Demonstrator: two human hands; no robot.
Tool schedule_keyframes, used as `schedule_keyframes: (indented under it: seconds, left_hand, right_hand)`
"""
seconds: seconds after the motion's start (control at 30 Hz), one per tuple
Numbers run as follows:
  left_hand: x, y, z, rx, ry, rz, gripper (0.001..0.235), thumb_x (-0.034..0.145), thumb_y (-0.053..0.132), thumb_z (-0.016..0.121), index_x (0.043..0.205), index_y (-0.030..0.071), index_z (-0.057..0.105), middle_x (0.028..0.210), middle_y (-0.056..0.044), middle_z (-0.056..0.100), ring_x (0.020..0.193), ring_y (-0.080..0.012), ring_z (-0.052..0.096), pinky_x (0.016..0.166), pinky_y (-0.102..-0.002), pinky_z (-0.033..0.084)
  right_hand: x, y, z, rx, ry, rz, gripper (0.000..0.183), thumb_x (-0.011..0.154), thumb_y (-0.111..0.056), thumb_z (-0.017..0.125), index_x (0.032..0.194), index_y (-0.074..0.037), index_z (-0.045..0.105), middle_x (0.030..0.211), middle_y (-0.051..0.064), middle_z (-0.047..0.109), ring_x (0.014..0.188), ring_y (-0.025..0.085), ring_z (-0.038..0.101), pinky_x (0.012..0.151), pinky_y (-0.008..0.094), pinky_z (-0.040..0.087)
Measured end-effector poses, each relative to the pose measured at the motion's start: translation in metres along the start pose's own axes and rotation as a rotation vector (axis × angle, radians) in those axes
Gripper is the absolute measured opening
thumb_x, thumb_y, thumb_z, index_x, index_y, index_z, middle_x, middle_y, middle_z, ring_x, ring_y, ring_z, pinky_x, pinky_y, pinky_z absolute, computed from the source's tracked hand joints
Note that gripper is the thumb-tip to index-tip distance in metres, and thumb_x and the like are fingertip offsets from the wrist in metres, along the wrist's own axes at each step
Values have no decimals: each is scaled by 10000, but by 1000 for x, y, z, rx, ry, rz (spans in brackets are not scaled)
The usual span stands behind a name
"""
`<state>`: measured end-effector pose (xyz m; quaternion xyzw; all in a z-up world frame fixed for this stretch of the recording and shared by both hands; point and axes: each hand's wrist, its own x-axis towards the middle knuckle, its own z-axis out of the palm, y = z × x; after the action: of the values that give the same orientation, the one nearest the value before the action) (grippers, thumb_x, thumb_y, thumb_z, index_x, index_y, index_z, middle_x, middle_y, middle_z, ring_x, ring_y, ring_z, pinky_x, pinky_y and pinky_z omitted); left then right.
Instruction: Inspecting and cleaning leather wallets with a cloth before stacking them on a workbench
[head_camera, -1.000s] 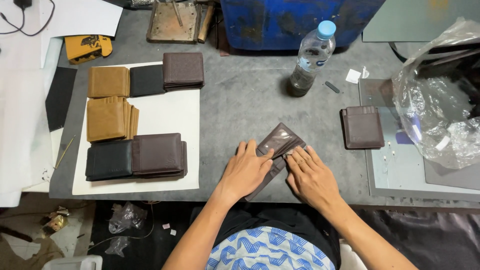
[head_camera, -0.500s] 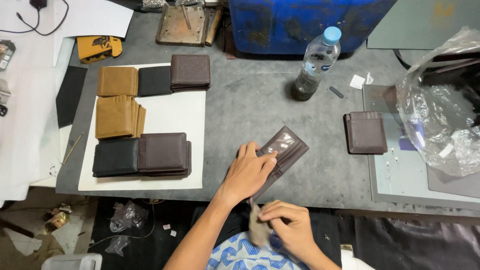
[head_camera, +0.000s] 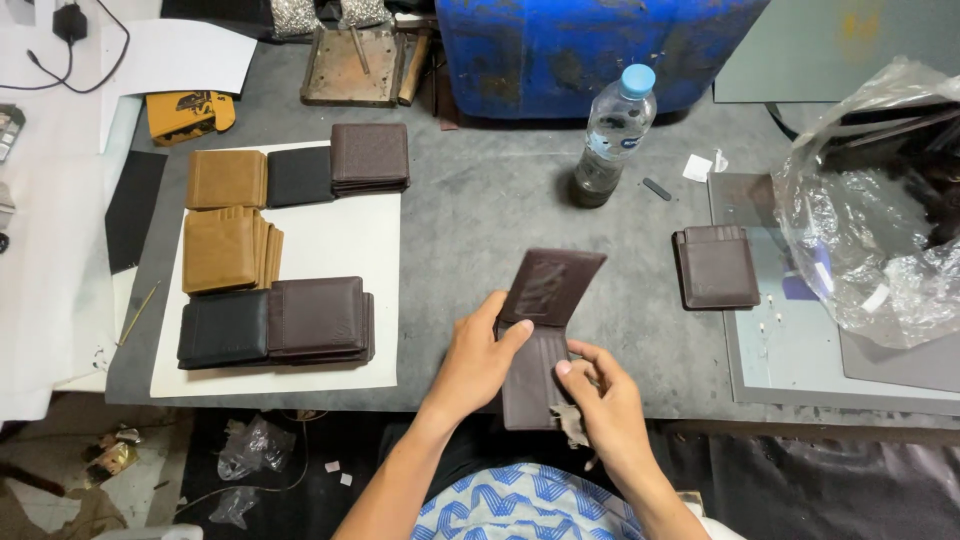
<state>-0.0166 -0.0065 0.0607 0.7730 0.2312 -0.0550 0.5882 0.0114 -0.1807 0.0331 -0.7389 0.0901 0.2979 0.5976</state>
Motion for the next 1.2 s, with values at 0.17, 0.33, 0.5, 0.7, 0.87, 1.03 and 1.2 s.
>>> schedule_keyframes:
  seconds: [0.17,0.33,0.5,0.7,0.87,1.03,1.2]
  left_hand:
    - [2,-40,11,-482,100,20,250,977,254,605,1152,77,637,1107,-53,723,982,-144,677,847,-310,557]
    - [-7,-66,7,-1108,0,59,497,1021,302,407,1305,-28,647,1308,-202,704,1237,-295,633,1090,-419,475]
    - [-14,-47,7,-850,18,-92,393,865,102,670,1253,93,604,1414,-159,665,1169,-232,645,888,-342,562]
    - [-11,-59,13,-789,385,123,497,860,100,729,1325,43,564,1253,-157,697,1155,-213,672,1042,-314,509]
    - [-21,-57,8,-817,346,-40,438,929,209,646,1339,64,599,1100,-195,731,958,-239,714,762,-343,599]
    - [-32,-86,6,-533,359,47,457,850,294,748,1228,53,661,1120,-176,777,1014,-208,756,866,-280,598]
    - [-48,-98,3,-409,203,147,196,946,268,615,848,129,517,759,36,453,700,-90,395,639,-287,331]
  right_hand:
    - [16,6,1,284,-110,-72,384,940,-150,662,1288,11,685,780,117,732,719,194,689,692,332,556]
    - [18,6,6,350,-102,-109,355,931,-111,665,1248,34,729,768,112,718,631,155,629,569,284,499]
    - [3,-24,23,267,35,69,367,1017,-192,541,1280,-51,755,1108,131,764,940,205,650,795,330,520]
    - [-2,-22,21,70,-190,40,537,866,-200,644,1389,-77,661,1278,108,747,1118,214,711,948,335,556]
    - [8,-1,20,224,-151,11,511,880,-158,657,1368,-10,682,1201,150,738,1012,212,673,816,307,537]
    - [11,8,12,172,-76,-11,540,887,-243,623,1393,-62,672,1292,141,722,1110,224,677,916,329,549]
    - [28,40,-1,280,-157,-137,315,1031,-234,528,1158,-29,730,974,105,668,815,170,562,712,274,433]
